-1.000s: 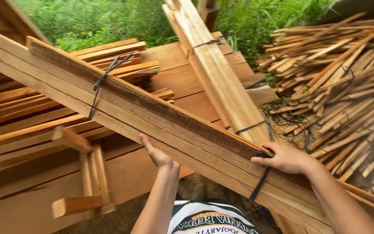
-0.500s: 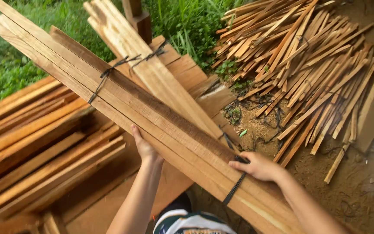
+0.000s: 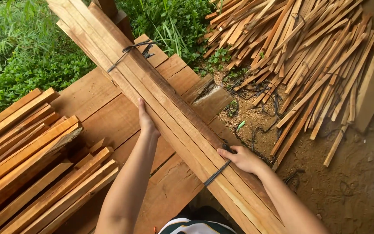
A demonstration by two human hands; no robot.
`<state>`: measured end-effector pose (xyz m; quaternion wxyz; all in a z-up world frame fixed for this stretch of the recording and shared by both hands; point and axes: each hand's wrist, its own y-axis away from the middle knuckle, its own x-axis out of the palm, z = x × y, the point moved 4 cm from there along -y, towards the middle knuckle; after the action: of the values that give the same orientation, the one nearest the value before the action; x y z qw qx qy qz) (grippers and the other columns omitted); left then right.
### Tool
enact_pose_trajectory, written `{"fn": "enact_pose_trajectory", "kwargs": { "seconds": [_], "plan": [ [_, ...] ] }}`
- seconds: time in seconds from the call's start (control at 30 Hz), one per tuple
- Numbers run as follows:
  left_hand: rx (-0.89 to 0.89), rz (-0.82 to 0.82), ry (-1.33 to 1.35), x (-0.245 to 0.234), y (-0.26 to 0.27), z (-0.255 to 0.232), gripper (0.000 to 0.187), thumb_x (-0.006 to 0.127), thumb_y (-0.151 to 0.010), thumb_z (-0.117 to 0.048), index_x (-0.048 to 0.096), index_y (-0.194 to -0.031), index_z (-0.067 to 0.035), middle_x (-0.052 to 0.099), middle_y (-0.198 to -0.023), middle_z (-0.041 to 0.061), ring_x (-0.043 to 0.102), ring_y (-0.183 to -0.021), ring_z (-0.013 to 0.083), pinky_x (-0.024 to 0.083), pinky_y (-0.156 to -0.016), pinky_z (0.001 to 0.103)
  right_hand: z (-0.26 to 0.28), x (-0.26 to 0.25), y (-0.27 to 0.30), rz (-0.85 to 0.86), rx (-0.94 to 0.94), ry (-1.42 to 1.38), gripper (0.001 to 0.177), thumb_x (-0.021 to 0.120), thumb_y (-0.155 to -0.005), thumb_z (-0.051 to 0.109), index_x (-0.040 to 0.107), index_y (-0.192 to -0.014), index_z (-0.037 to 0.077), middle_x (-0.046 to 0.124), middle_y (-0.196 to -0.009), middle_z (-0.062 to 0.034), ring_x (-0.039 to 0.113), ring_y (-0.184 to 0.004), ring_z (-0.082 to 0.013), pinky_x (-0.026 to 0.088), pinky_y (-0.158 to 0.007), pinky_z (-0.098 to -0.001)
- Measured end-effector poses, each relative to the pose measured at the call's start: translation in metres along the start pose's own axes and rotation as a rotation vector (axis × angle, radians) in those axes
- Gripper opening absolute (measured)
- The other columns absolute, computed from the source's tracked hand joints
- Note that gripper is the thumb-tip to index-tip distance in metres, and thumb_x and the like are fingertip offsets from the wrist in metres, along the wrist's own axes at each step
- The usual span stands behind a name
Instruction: Organizing and sorting bundles of thin wood pieces on a workshop platform.
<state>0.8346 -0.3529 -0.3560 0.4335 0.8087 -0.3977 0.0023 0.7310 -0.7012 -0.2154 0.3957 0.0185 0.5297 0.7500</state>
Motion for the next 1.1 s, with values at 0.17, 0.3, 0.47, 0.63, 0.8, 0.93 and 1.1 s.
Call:
{"fn": "enact_pose_trajectory", "kwargs": {
  "seconds": [0.17,0.3,0.47,0.63,0.8,0.93,1.1],
  "plan": [
    [-0.018,-0.04,-0.004,-0.013,-0.015,0.013,0.102,0.056,-0.08,-0.089,0.044,-0.152,-0.017,0.053,-0.147,0.021,0.059,-0.129,0.0373,0.055,-0.099,0.054,-0.019,0.008,-0.036,0.012,0.014,-0.012,0.093,0.059,-0.081,0.081,0.068,-0.132,0.003,0.067,-0.135,-0.0228,0.057,-0.134,-0.0375,0.047,-0.109,-0.0466],
    [0.0,-0.101,-0.001,-0.021,-0.014,0.018,0.107,0.057,-0.08,-0.088,0.04,-0.154,-0.013,0.051,-0.148,0.025,0.057,-0.13,0.0409,0.055,-0.097,0.056,-0.04,0.017,-0.067,0.017,-0.017,-0.036,0.103,0.058,-0.08,0.087,0.065,-0.135,0.0,0.065,-0.135,-0.0263,0.055,-0.135,-0.041,0.045,-0.11,-0.0491],
    [0.025,-0.138,-0.017,-0.013,-0.011,0.015,0.107,0.06,-0.08,-0.086,0.041,-0.153,-0.011,0.051,-0.147,0.027,0.057,-0.129,0.0413,0.054,-0.097,0.056,-0.019,0.0,-0.056,0.048,-0.025,-0.056,0.105,0.059,-0.08,0.085,0.062,-0.137,-0.003,0.063,-0.139,-0.0269,0.052,-0.137,-0.0417,0.043,-0.112,-0.0498],
    [0.031,-0.16,-0.038,-0.007,-0.009,0.015,0.107,0.063,-0.08,-0.084,0.041,-0.153,-0.009,0.053,-0.145,0.027,0.058,-0.128,0.0406,0.055,-0.096,0.056,-0.044,0.009,-0.08,0.044,-0.056,-0.137,0.094,0.062,-0.084,0.076,0.066,-0.132,-0.005,0.064,-0.135,-0.0285,0.053,-0.136,-0.0436,0.044,-0.111,-0.0499],
    [0.056,-0.226,-0.063,0.0,-0.02,0.006,0.105,0.065,-0.081,-0.081,0.043,-0.149,-0.005,0.057,-0.139,0.029,0.064,-0.121,0.0391,0.06,-0.088,0.055,-0.031,0.013,-0.084,0.091,-0.039,-0.144,0.099,0.058,-0.082,0.083,0.066,-0.132,-0.002,0.061,-0.14,-0.0265,0.049,-0.14,-0.0415,0.042,-0.113,-0.0482],
    [0.042,-0.262,-0.099,-0.004,-0.012,0.006,0.109,0.069,-0.077,-0.081,0.045,-0.147,-0.002,0.06,-0.136,0.03,0.065,-0.119,0.0394,0.06,-0.087,0.055,-0.024,0.017,-0.074,0.101,-0.001,-0.134,0.105,0.057,-0.079,0.088,0.065,-0.135,-0.001,0.061,-0.141,-0.0253,0.05,-0.139,-0.0397,0.042,-0.113,-0.048],
    [0.389,-0.458,-0.338,-0.018,-0.008,0.017,0.06,0.068,-0.096,-0.057,0.068,-0.13,-0.008,0.071,-0.116,0.024,0.07,-0.108,0.0369,0.063,-0.08,0.048,-0.013,0.01,-0.058,0.087,0.008,-0.174,0.105,0.058,-0.08,0.087,0.066,-0.133,-0.003,0.06,-0.14,-0.0277,0.051,-0.138,-0.0423,0.042,-0.113,-0.0501]
  ]
}}
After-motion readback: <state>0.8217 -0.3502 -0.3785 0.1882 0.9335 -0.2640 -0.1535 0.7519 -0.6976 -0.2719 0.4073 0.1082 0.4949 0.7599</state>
